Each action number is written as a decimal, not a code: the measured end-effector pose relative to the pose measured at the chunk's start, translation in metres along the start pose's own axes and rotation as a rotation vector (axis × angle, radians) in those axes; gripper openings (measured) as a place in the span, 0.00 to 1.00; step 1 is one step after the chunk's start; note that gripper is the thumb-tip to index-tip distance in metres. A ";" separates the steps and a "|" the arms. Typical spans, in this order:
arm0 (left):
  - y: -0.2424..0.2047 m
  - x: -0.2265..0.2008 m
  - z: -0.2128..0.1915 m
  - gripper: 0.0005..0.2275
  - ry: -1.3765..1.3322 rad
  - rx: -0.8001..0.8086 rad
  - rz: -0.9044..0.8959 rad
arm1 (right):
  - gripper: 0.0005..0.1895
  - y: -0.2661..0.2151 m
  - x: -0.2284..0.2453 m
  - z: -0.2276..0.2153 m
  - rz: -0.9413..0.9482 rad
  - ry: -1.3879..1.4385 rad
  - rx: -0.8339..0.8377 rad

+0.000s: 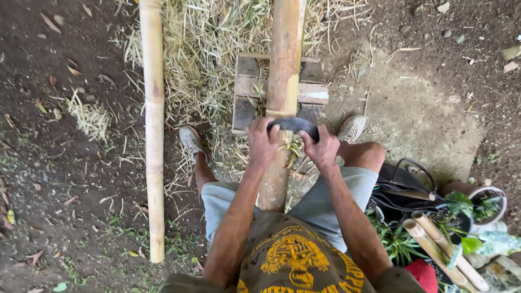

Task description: The person is using a curved blade to shave and shape a piece of green bamboo.

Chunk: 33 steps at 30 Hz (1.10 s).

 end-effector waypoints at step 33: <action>0.054 0.016 0.007 0.07 -0.014 0.011 -0.115 | 0.29 0.064 0.017 0.005 -0.071 -0.035 0.017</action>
Point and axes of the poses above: each hand's wrist, its own y-axis towards the middle knuckle, its own z-axis out of the palm, x = y × z, the point moved 1 cm from there along y, towards the middle knuckle, and after that the axes turned 8 degrees about z, right-handed, at the moved point
